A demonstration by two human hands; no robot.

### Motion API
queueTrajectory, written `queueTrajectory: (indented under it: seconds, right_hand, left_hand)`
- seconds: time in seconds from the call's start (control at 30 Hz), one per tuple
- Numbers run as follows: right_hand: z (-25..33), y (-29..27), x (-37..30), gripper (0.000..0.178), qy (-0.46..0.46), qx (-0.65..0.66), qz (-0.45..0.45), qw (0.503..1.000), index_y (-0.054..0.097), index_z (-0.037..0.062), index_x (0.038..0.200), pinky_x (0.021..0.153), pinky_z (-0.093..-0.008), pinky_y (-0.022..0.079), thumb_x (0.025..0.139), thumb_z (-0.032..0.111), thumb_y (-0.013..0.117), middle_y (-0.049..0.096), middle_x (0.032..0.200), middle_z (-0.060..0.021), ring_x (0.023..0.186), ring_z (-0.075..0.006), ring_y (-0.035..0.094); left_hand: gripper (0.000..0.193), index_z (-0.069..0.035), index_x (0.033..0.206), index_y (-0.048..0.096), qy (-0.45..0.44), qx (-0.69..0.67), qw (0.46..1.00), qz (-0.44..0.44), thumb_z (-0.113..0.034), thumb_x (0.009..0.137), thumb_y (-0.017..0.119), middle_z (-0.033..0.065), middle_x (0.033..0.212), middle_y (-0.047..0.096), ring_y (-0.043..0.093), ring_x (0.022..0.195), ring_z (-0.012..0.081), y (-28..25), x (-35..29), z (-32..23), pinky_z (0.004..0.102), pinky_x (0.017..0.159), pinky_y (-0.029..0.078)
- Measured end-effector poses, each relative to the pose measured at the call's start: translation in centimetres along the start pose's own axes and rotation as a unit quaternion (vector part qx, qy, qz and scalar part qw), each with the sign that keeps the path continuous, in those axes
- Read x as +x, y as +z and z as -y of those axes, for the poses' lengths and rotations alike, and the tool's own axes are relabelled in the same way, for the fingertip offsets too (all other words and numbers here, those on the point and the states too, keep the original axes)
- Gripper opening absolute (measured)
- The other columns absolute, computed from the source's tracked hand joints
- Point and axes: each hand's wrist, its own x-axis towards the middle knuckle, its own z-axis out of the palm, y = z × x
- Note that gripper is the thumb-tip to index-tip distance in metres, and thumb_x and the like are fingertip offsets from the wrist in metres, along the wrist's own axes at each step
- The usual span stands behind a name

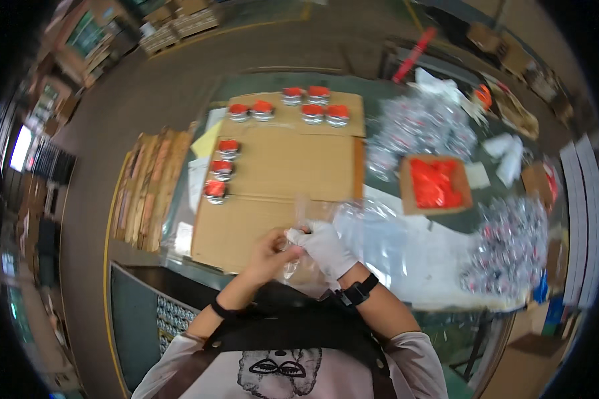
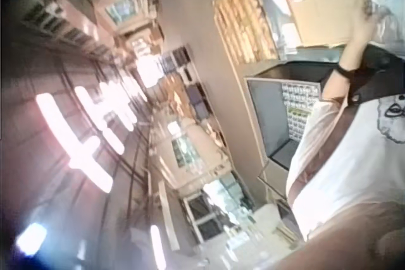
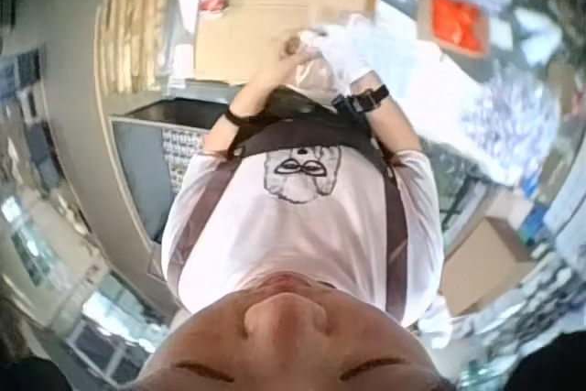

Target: The person places red protective covers onto small metallic objects arranged on a cardboard sheet. They then pick up each covered object, place it into a clear plastic bag, and set the bagged item aside. The process is repeated for multiple units in a repetitive assembly line fashion.

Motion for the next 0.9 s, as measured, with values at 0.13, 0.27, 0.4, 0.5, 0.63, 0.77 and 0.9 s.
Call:
queueTrajectory:
  seconds: [0.13,0.27,0.4,0.5,0.63,0.77,0.9]
  right_hand:
    - [0.3,11.1,5.9,0.024,-0.053,-0.105,0.17,0.978,0.063,0.0033,0.08,0.054,-0.0277,0.044,0.091,0.024,0.062,0.055,0.066,-0.0012,0.062,-0.0094,0.053]
    - [-3.6,20.8,15.6,0.016,-0.303,-0.477,0.019,0.824,0.064,0.0031,0.081,0.055,-0.0372,0.05,0.087,0.016,0.057,0.061,0.072,-0.0104,0.065,-0.0205,0.063]
    - [-5.5,23.2,22.6,0.014,-0.265,-0.685,-0.029,0.677,0.064,0.0019,0.082,0.058,-0.0442,0.054,0.085,0.011,0.053,0.064,0.078,-0.0168,0.07,-0.0279,0.067]
    - [-4.9,20.5,22.1,0.016,-0.219,-0.629,-0.01,0.746,0.064,0.0028,0.084,0.059,-0.0459,0.053,0.086,0.016,0.054,0.065,0.081,-0.0178,0.073,-0.0301,0.067]
    - [-1.2,14.8,13.9,0.027,-0.22,-0.544,-0.031,0.809,0.062,0.004,0.093,0.061,-0.046,0.053,0.086,0.03,0.061,0.063,0.086,-0.0176,0.077,-0.0335,0.066]
    - [-3.1,13.7,7.8,0.034,-0.241,-0.606,-0.107,0.751,0.059,0.0051,0.098,0.058,-0.0398,0.054,0.085,0.036,0.063,0.061,0.085,-0.014,0.074,-0.029,0.065]
    - [-8.1,12.8,7.6,0.028,-0.21,-0.707,-0.06,0.673,0.059,0.0059,0.099,0.056,-0.0353,0.054,0.086,0.031,0.059,0.06,0.083,-0.0101,0.072,-0.0241,0.063]
  left_hand:
    - [0.009,-0.005,0.098,0.063,-0.048,-0.18,0.937,-0.297,-0.012,0.093,0.06,0.0004,0.084,0.061,0.057,0.072,0.0122,-15.1,-5.5,0.8,0.0258,0.066,0.047]
    - [0.009,-0.007,0.1,0.06,0.009,-0.025,0.882,-0.471,-0.014,0.095,0.056,-0.0015,0.078,0.057,0.052,0.07,0.0051,-25.4,-11.9,-2.9,0.0205,0.062,0.042]
    - [0.009,-0.007,0.101,0.059,0.097,0.098,0.895,-0.424,-0.012,0.097,0.052,-0.0035,0.076,0.054,0.046,0.063,0.0033,-28.3,-10.4,-6.0,0.0176,0.055,0.036]
    - [0.01,-0.004,0.102,0.057,0.074,0.332,0.867,-0.365,-0.009,0.093,0.055,0.0074,0.075,0.061,0.059,0.066,0.0154,-28.1,-5.6,-4.6,0.0287,0.06,0.047]
    - [0.012,-0.005,0.098,0.059,0.01,0.393,0.899,-0.191,-0.008,0.087,0.058,0.0197,0.083,0.066,0.067,0.076,0.0342,-24.0,1.4,3.2,0.039,0.064,0.051]
    - [0.013,-0.004,0.099,0.063,-0.109,0.1,0.988,-0.05,-0.01,0.091,0.055,0.0083,0.081,0.068,0.065,0.072,0.0188,-18.8,3.4,13.9,0.0321,0.062,0.05]
    - [0.017,-0.004,0.105,0.066,-0.107,-0.145,0.967,-0.18,-0.012,0.094,0.056,0.0005,0.085,0.065,0.059,0.075,0.0087,-16.7,4.0,12.8,0.0271,0.061,0.049]
